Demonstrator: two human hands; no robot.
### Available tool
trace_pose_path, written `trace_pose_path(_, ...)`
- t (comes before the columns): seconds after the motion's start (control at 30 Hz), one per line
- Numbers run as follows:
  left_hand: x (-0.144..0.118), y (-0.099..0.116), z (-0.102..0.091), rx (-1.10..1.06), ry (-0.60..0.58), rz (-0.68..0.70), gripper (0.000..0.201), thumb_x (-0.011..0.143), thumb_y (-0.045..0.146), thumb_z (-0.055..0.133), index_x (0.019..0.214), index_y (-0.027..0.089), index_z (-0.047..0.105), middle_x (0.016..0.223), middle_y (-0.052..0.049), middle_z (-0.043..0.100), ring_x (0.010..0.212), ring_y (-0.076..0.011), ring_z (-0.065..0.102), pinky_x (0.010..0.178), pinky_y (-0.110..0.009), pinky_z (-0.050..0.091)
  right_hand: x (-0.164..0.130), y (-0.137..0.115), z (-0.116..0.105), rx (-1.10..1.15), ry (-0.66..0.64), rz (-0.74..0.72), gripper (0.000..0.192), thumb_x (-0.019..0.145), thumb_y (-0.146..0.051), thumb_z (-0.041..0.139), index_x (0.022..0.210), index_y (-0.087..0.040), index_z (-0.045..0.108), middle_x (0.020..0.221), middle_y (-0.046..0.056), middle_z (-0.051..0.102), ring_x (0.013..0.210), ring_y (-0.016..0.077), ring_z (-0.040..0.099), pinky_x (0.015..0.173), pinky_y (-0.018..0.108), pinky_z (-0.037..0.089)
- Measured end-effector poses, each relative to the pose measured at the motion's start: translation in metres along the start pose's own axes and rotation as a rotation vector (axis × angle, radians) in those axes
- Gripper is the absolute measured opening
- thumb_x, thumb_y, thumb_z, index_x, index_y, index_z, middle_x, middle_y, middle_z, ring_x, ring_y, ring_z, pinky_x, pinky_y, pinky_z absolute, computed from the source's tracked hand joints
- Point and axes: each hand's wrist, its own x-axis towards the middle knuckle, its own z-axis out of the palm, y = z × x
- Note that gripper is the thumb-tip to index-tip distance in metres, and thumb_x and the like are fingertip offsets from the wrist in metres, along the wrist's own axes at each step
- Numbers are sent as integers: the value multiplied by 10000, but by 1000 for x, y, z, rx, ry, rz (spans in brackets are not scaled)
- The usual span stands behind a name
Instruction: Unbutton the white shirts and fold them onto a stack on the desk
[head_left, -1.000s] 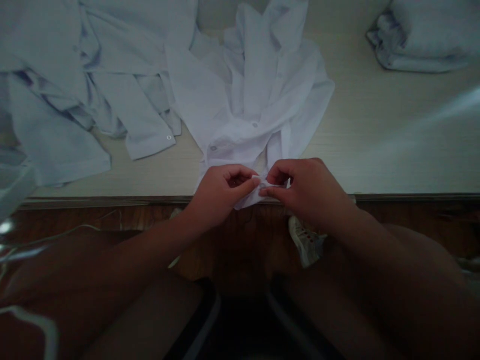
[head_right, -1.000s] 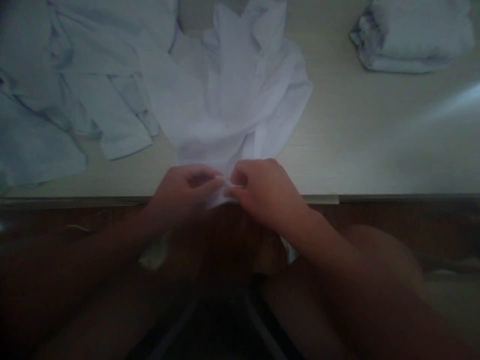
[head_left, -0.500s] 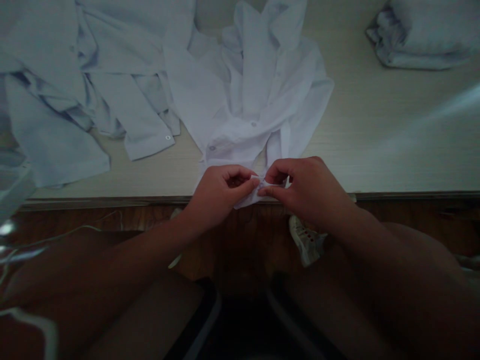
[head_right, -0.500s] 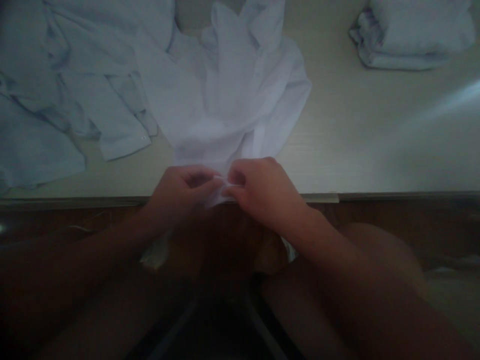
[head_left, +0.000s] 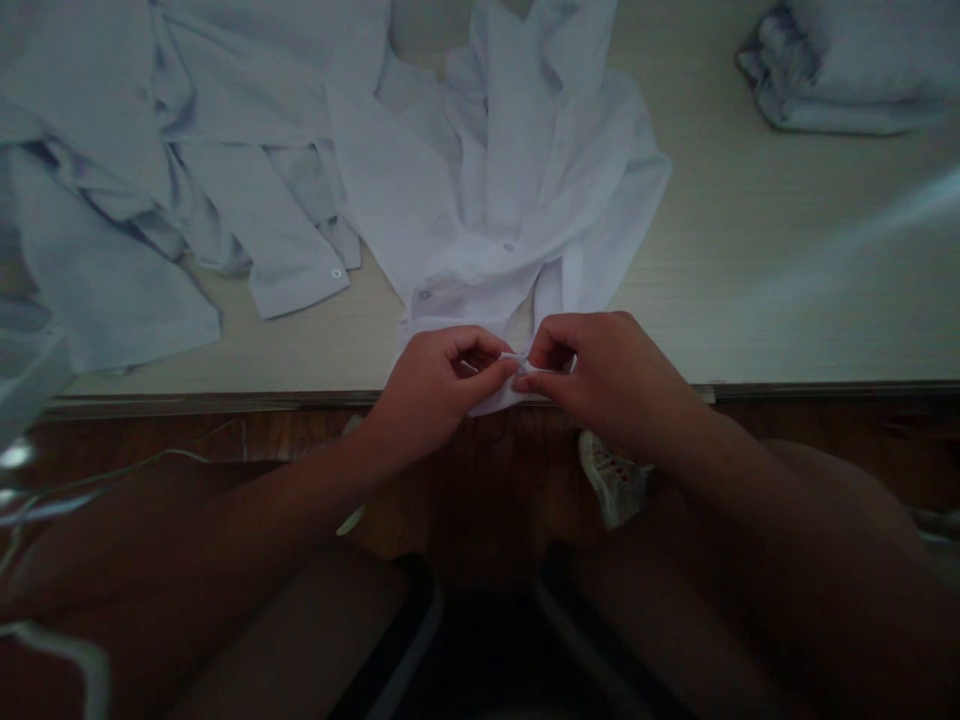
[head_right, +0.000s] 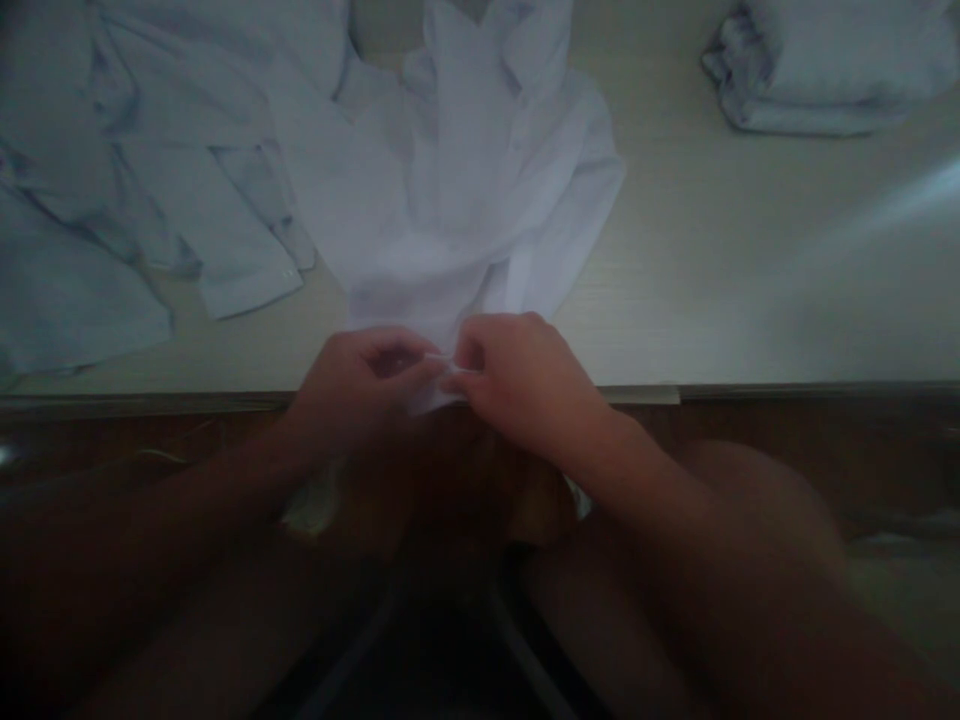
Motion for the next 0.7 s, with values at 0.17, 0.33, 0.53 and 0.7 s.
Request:
trace_pose_path(0.17,-1,-3,1,-37,41,19,169,817,345,700,835,184,748,834,-38,759,747,-151,670,685,-237,511,3,1,3,2,7,4,188,791,-346,759,729,-193,668,710,21,670,628,150,546,588,283,329)
trace_pose_path(0.33,-3,-1,-1,-93,-5,-35,196,823,365,698,819,177,754,753,-30,746,659,-145,646,592,-232,489,3,1,3,1,8,-1,195,782,-338,762,709,-193,653,697,13,659,615,145,534,586,284,321)
trace_pose_path(0.53,-3,1,-6,-128,-45,-48,241,866,379,635,869,185,777,773,-27,751,664,-147,642,581,-235,485,3,2,3,67,24,-6,154,766,-292,758,804,-202,639,720,2,654,642,153,545,592,274,333)
trace_pose_path(0.7,-2,1,-6,-131,-39,-9,244,857,384,650,887,183,785,803,-27,755,698,-151,643,613,-235,486,2,3,3,152,14,-27,153,785,-245,723,923,-218,661,737,-13,652,663,152,556,613,270,343)
